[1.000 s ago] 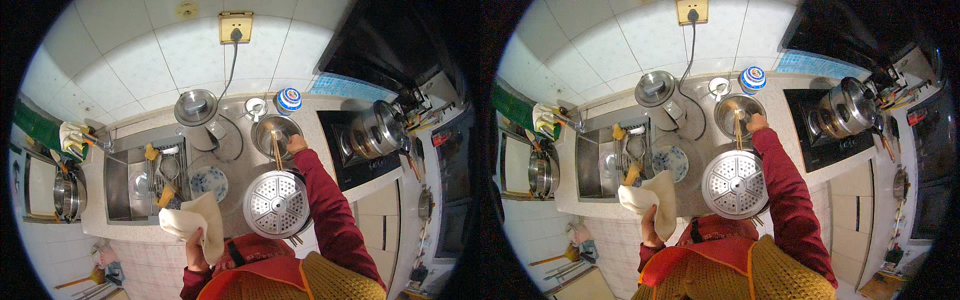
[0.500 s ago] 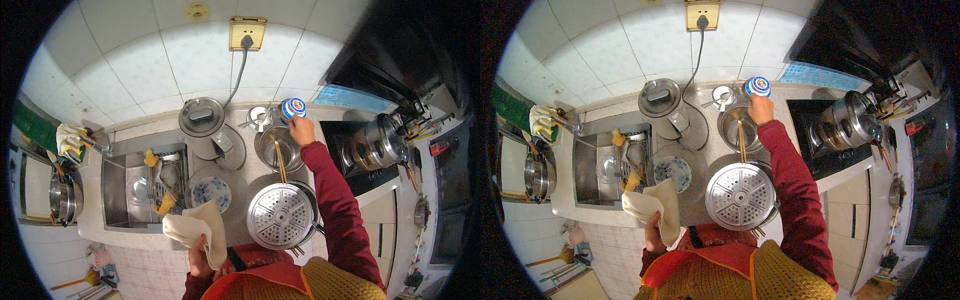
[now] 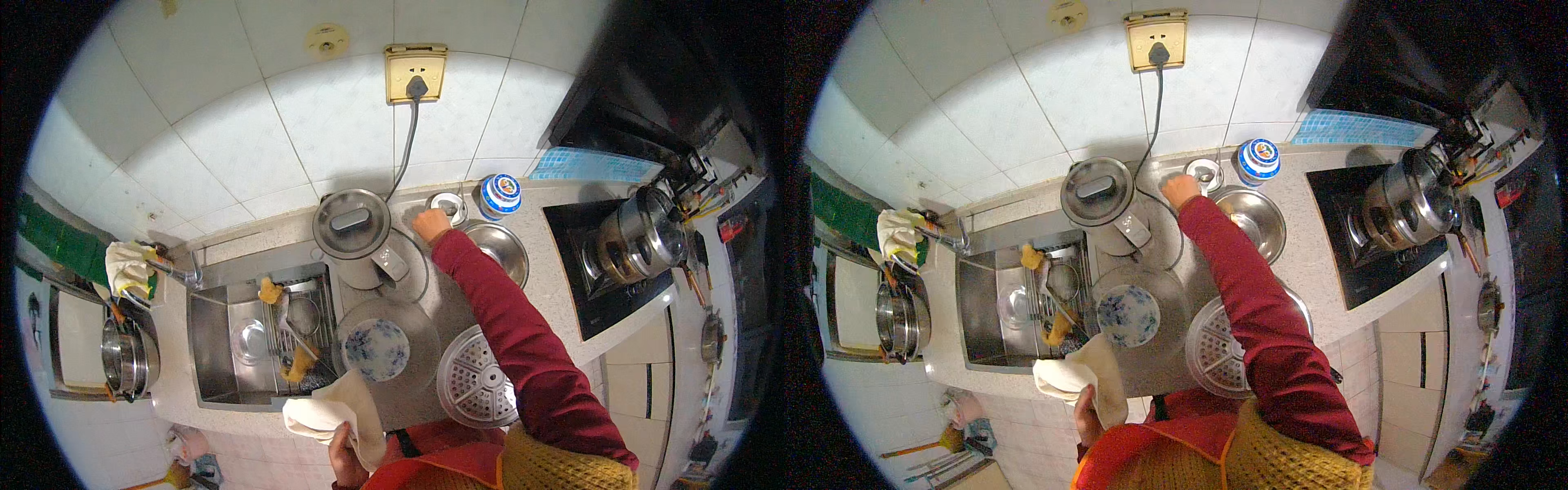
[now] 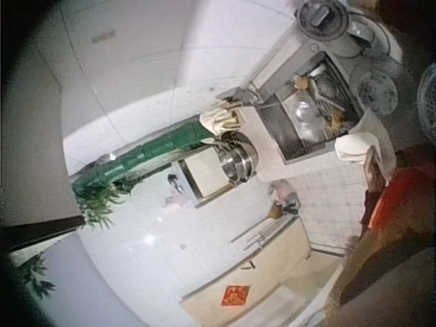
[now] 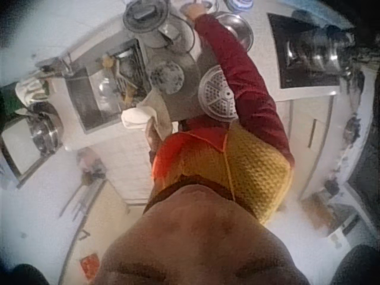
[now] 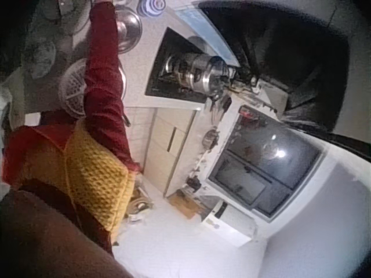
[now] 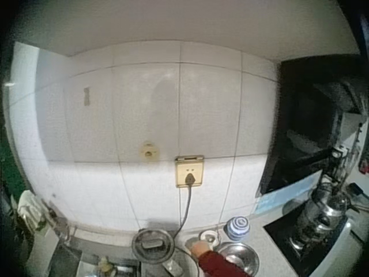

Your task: The person assembles a multi-tier steamer by placing a cloth-lined steamer insert into a metal pot, then adds a second steamer tier and closes the lid. The person handles a steamer insert, cloth, metal pot, and lid, and places the assembled steamer on the countertop.

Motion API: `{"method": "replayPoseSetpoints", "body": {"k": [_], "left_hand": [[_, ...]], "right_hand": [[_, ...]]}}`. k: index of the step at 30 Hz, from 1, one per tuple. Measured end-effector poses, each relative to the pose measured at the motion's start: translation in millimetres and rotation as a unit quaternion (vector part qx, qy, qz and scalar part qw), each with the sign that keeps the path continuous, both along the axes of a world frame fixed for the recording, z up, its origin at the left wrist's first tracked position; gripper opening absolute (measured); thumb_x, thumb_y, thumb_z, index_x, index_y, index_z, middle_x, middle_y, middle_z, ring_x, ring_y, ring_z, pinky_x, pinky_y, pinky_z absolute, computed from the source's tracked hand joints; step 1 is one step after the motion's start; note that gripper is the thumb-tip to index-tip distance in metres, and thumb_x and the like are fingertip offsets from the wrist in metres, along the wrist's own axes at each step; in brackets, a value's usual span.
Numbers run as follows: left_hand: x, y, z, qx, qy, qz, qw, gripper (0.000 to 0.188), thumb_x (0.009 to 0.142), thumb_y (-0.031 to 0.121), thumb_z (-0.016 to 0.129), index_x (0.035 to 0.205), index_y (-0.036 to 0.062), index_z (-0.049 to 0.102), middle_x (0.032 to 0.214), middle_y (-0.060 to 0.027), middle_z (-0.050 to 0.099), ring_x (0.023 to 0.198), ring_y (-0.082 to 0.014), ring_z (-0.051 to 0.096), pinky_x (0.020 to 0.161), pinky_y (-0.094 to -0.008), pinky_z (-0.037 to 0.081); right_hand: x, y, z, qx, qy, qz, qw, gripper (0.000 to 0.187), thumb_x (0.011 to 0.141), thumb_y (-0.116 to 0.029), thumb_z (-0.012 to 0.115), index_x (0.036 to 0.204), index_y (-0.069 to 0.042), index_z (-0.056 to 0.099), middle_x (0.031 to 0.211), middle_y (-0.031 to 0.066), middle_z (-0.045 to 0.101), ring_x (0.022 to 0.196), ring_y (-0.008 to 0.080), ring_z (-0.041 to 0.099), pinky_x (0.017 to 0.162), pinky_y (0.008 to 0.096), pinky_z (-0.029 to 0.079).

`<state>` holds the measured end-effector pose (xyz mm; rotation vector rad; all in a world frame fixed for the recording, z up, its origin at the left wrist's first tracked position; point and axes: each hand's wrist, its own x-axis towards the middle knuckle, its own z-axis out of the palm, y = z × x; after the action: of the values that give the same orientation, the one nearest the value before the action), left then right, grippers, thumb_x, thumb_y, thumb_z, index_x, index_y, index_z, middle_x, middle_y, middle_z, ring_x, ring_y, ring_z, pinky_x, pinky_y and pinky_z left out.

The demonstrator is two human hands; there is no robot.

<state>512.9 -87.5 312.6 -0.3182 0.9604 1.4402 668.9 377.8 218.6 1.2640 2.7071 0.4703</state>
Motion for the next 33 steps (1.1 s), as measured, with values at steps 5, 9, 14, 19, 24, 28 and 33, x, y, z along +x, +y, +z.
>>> {"method": "replayPoseSetpoints", "body": {"k": [5, 9, 14, 19, 24, 28, 33], "left_hand": [[9, 7, 10, -0.028, 0.018, 0.032, 0.999, 0.038, 0.089, 0.029, 0.049, 0.118, 0.0057, 0.049, 0.106, -0.0091, 0.06, 0.094, -0.0221, 0.059, 0.081, -0.0345, 0.049], [8, 13, 16, -0.004, 0.019, 0.016, 1.0, 0.039, 0.088, 0.029, 0.049, 0.12, 0.0071, 0.048, 0.109, -0.0077, 0.059, 0.098, -0.0213, 0.058, 0.082, -0.0341, 0.048], [7, 16, 11, 0.008, 0.054, -0.005, 0.999, 0.04, 0.088, 0.027, 0.05, 0.123, 0.0078, 0.046, 0.112, -0.0069, 0.058, 0.099, -0.0209, 0.058, 0.084, -0.0341, 0.048], [13, 20, 7, 0.024, 0.029, 0.01, 0.999, 0.041, 0.088, 0.026, 0.05, 0.124, 0.0081, 0.045, 0.115, -0.0071, 0.058, 0.101, -0.0212, 0.058, 0.086, -0.0338, 0.048], [16, 18, 6, -0.014, 0.028, 0.016, 0.999, 0.041, 0.088, 0.025, 0.051, 0.125, 0.0081, 0.045, 0.115, -0.0077, 0.057, 0.102, -0.0217, 0.058, 0.087, -0.0348, 0.048], [7, 14, -4, 0.03, 0.015, 0.005, 0.999, 0.041, 0.088, 0.02, 0.051, 0.123, 0.002, 0.042, 0.114, -0.0095, 0.056, 0.103, -0.0237, 0.056, 0.088, -0.0383, 0.046], [3, 7, -16, 0.038, 0.022, 0.021, 0.999, 0.039, 0.088, 0.02, 0.049, 0.123, 0.0019, 0.044, 0.112, -0.009, 0.057, 0.101, -0.0234, 0.057, 0.088, -0.0376, 0.047]], "right_hand": [[-9, -3, -17, -0.036, 0.038, -0.047, 0.998, 0.017, 0.079, -0.017, 0.056, 0.071, -0.015, 0.071, 0.07, 0.005, 0.067, 0.068, 0.022, 0.066, 0.054, 0.0367, 0.052], [1, -6, -26, -0.061, 0.04, -0.081, 0.994, 0.02, 0.081, -0.017, 0.053, 0.072, -0.015, 0.071, 0.072, 0.0052, 0.068, 0.069, 0.0231, 0.067, 0.055, 0.037, 0.052], [9, -11, -30, -0.059, 0.046, -0.082, 0.994, 0.019, 0.08, -0.017, 0.053, 0.075, -0.014, 0.071, 0.076, 0.0056, 0.068, 0.075, 0.0237, 0.067, 0.057, 0.0384, 0.052], [10, -18, -28, -0.014, 0.047, -0.093, 0.994, 0.017, 0.078, -0.016, 0.054, 0.076, -0.011, 0.07, 0.079, 0.0099, 0.066, 0.077, 0.026, 0.065, 0.059, 0.0363, 0.052], [21, -37, -7, -0.003, 0.132, -0.06, 0.989, 0.012, 0.074, -0.01, 0.056, 0.076, -0.009, 0.068, 0.081, 0.0111, 0.061, 0.079, 0.0266, 0.064, 0.06, 0.0367, 0.052], [69, -37, 24, -0.088, 0.223, -0.104, 0.965, 0.014, 0.072, -0.011, 0.059, 0.081, -0.005, 0.066, 0.086, 0.0183, 0.062, 0.08, 0.0332, 0.063, 0.065, 0.0426, 0.052], [163, -42, 34, -0.202, 0.369, -0.26, 0.869, 0.025, 0.074, -0.023, 0.061, 0.071, 0.002, 0.065, 0.067, 0.0182, 0.063, 0.065, 0.033, 0.063, 0.059, 0.0405, 0.05]]}}
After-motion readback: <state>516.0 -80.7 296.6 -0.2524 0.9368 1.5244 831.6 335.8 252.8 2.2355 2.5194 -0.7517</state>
